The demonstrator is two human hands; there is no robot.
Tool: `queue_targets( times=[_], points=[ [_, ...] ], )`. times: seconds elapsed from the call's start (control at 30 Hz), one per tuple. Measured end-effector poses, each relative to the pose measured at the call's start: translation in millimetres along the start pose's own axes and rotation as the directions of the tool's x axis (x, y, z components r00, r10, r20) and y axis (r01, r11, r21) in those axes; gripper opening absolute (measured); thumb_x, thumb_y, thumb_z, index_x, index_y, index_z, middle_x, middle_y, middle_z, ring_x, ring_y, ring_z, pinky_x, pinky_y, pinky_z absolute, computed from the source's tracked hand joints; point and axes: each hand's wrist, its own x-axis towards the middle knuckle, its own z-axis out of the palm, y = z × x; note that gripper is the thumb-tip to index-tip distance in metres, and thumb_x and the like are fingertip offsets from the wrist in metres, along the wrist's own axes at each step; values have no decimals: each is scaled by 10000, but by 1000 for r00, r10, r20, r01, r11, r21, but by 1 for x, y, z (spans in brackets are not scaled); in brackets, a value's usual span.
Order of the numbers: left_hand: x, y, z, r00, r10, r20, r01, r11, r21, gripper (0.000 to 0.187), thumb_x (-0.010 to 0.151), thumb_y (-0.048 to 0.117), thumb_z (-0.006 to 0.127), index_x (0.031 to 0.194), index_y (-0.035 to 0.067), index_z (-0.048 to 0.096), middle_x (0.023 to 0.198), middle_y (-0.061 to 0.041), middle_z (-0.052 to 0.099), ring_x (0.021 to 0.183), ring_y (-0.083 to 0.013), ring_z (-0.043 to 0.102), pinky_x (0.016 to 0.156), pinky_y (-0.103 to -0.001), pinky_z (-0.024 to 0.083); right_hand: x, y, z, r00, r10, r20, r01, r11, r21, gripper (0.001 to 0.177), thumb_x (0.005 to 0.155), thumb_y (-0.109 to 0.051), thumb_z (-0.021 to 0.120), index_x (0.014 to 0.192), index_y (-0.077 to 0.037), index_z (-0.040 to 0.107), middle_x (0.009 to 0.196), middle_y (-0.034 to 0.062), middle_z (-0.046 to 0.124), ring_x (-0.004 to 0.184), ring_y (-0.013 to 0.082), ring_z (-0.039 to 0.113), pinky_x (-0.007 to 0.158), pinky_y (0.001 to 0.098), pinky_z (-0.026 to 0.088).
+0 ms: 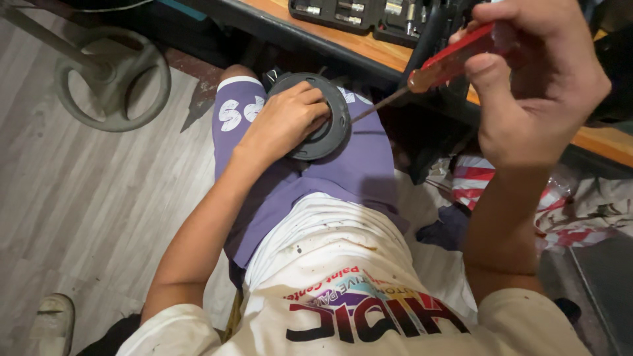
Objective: The person disassembles a black cylindrical appliance, likely a coffee maker, using a red screwdriver and a socket wrench. They remove the bottom cover to expose the internal heating element and wiring, then proceed to unscrew the central heating component.
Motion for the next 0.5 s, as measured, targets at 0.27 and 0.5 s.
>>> queue_targets(
  times=[0.27,0.5],
  points=[
    [8,-6,14,998,52,34,-56,988,141,140,848,144,731,917,27,694,991,-97,626,994,-297,589,887,-414,529,3,-7,10,999,7,-33,-6,999,33,208,1136,-43,744,1284,57,639,1074,28,581,890,82,538,819,192,446],
    [-1,0,7,998,61,-20,-60,996,72,173,856,117,715,999,24,687,1038,-105,631,1039,-300,591,859,-413,523,-1,-7,9,999,25,-46,-25,1000,-7,167,1116,18,737,1251,67,651,1103,43,579,899,84,527,836,197,445]
  ],
)
